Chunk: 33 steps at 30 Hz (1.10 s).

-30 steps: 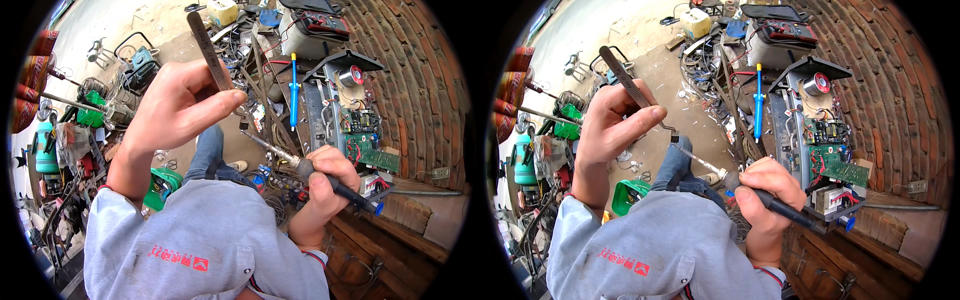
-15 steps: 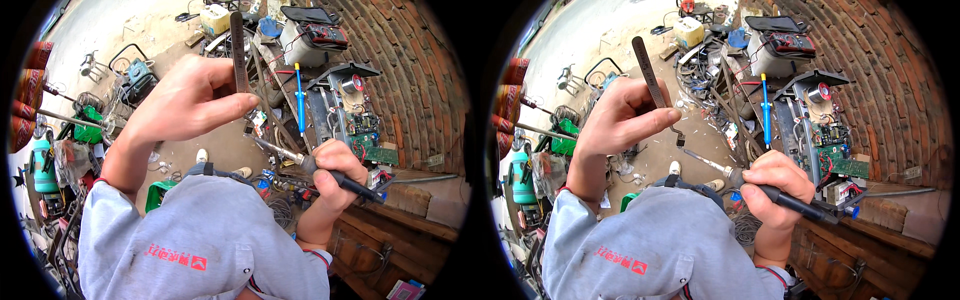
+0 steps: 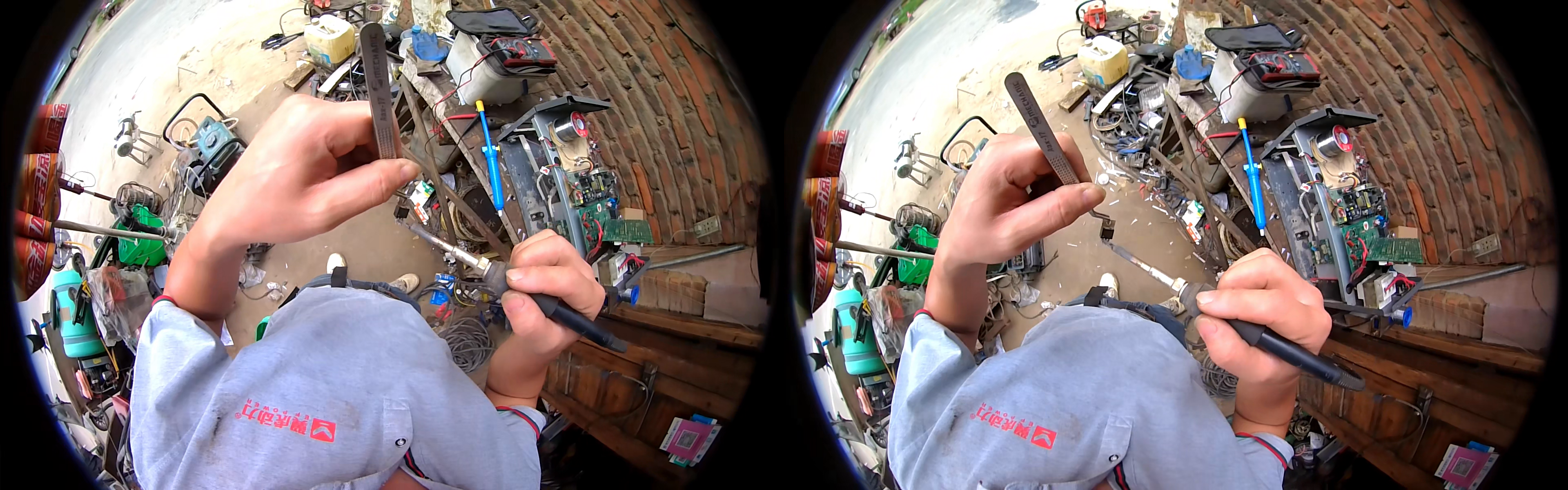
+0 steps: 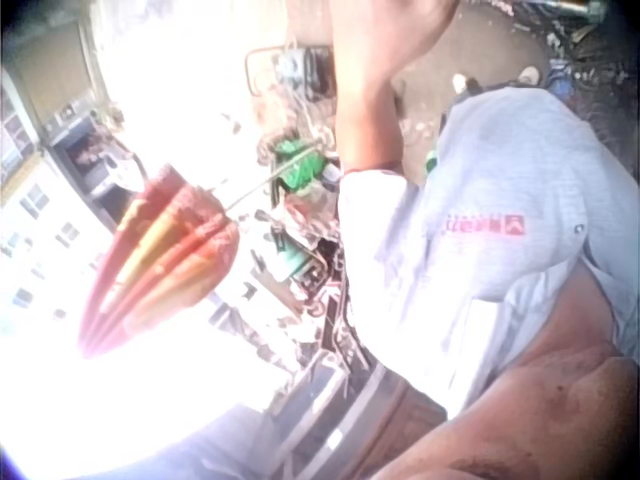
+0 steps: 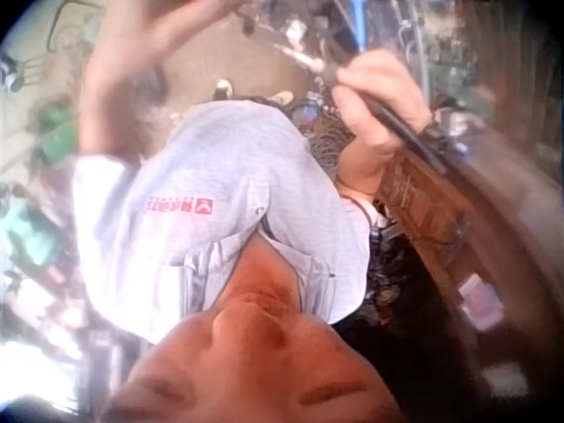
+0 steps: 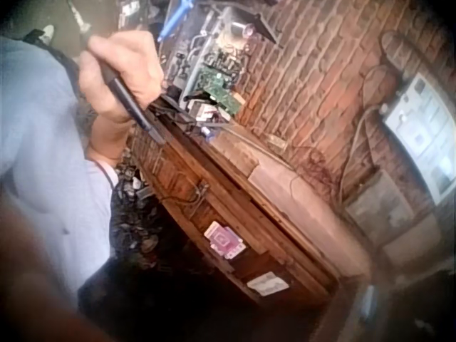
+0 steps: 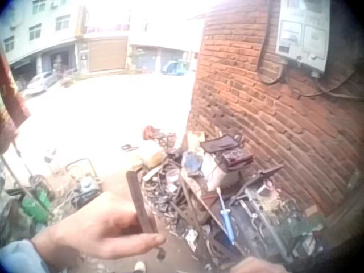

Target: The person uses a soldering iron and tweezers to work on small electronic components and a circuit board. They heat and manipulate wires and connectors, occasionally picking up and inspecting parts from a cluttered workbench.

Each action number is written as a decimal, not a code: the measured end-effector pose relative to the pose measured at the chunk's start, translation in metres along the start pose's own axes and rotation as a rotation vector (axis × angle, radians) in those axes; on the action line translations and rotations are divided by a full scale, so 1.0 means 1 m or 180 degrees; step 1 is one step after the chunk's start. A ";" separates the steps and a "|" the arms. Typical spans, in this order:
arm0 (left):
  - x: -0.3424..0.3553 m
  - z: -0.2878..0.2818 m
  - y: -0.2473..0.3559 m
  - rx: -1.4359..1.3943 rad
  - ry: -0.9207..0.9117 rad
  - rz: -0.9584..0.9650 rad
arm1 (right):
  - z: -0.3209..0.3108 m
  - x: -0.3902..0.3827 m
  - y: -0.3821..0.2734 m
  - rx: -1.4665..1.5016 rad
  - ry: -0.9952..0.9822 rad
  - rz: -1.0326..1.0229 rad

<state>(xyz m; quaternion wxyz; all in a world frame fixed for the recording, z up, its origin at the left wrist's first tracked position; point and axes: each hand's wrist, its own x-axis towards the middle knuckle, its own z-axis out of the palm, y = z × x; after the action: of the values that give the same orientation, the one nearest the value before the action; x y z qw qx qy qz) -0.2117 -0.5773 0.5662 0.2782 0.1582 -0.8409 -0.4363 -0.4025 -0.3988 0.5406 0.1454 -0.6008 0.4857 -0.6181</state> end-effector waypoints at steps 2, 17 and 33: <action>-0.002 -0.003 0.000 0.0086 -0.0023 0.0068 | 0.003 0.000 -0.004 -0.0064 -0.0029 -0.0071; 0.002 -0.001 -0.004 0.0237 0.0122 0.0533 | 0.006 0.002 -0.014 -0.0478 -0.0051 -0.0191; 0.010 0.001 -0.011 -0.0030 0.0096 0.0509 | 0.003 0.008 -0.010 -0.0493 0.0021 -0.0190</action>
<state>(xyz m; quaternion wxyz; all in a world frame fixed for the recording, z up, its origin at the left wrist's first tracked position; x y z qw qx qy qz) -0.2202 -0.5883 0.5598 0.3256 0.0959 -0.8445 -0.4142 -0.3980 -0.4012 0.5524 0.0785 -0.6224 0.5144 -0.5847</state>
